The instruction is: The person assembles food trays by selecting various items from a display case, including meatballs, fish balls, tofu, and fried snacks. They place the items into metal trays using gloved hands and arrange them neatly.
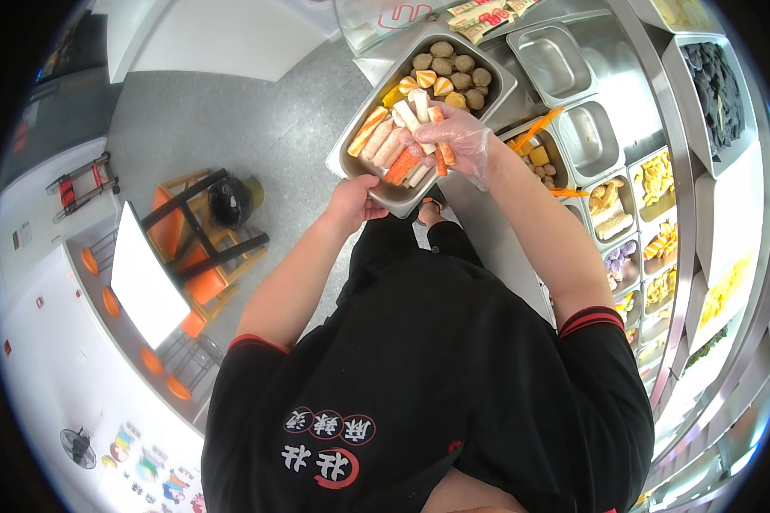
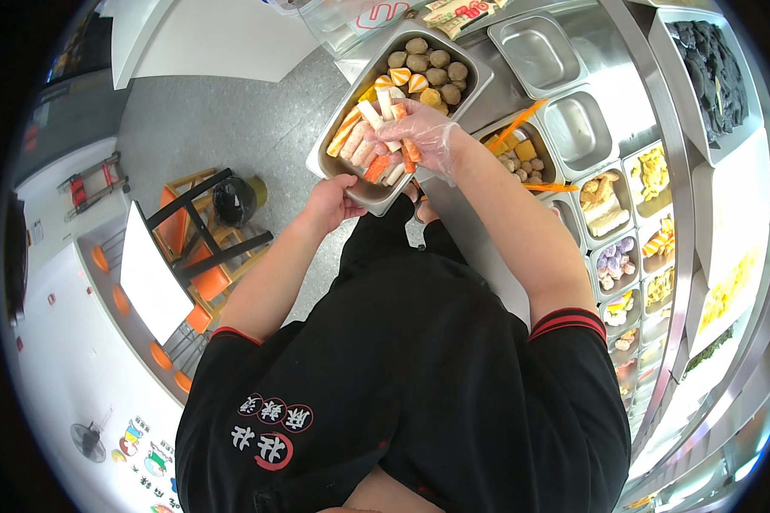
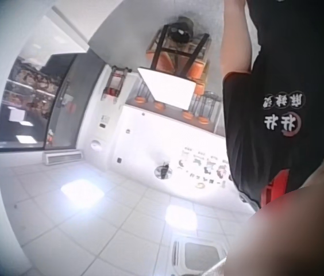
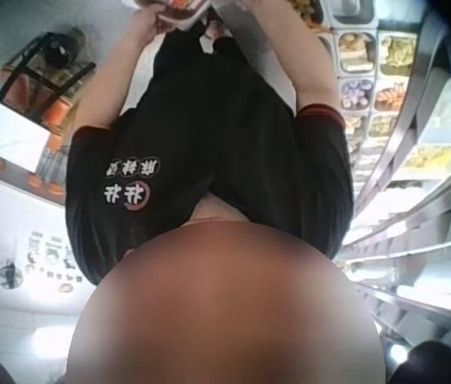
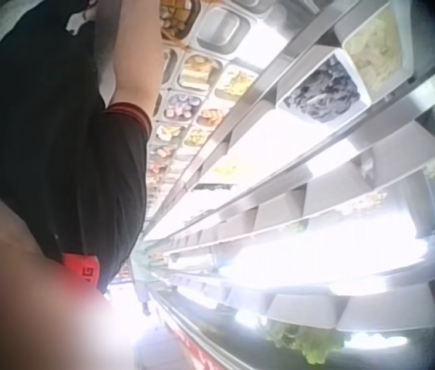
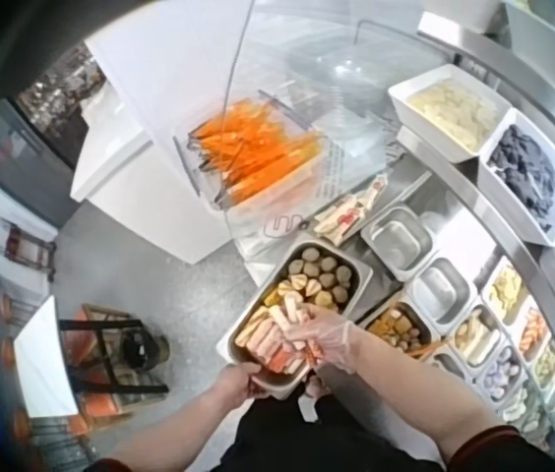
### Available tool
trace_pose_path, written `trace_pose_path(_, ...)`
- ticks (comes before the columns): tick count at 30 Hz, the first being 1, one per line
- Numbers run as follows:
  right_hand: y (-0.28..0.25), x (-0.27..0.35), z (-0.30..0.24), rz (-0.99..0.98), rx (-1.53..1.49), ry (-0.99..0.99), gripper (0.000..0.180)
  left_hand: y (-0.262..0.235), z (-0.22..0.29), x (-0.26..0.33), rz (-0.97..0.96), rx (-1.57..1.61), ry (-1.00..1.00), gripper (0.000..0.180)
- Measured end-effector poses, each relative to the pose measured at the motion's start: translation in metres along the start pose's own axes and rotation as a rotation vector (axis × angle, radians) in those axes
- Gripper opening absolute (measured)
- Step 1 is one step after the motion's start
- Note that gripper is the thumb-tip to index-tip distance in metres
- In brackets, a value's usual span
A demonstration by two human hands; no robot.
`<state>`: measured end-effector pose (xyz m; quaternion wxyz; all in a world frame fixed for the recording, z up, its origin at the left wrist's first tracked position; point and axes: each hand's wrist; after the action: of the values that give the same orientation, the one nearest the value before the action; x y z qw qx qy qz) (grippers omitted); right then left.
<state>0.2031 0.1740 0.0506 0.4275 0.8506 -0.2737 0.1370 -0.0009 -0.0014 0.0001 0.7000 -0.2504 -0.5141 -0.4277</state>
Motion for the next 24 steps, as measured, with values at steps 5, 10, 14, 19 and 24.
trace_pose_path(5,-0.002,0.000,-0.002,-0.037,0.004,0.022,0.034,0.000,0.000,0.000,0.000,0.005,-0.001,0.034)
trace_pose_path(10,-0.004,0.010,-0.005,-0.043,0.027,-0.007,0.052,0.002,0.001,0.000,0.010,-0.004,0.003,0.035)
trace_pose_path(14,-0.010,0.021,-0.006,-0.007,-0.016,-0.053,0.059,0.002,0.002,-0.001,0.023,-0.012,0.005,0.035)
trace_pose_path(19,-0.025,0.038,-0.005,0.033,-0.055,-0.089,0.058,0.000,0.002,-0.002,0.012,-0.045,0.008,0.035)
trace_pose_path(24,-0.036,0.057,-0.005,0.159,-0.060,-0.129,0.052,-0.006,0.009,-0.002,-0.039,-0.068,0.048,0.035)
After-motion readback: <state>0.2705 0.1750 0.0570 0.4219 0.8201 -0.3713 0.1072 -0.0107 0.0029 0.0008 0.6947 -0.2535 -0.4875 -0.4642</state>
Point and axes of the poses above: each hand's wrist, its own x-axis away from the middle knuckle, its own y-axis out of the palm, z = x × y, and after that the axes turned 5 degrees about x, right-handed
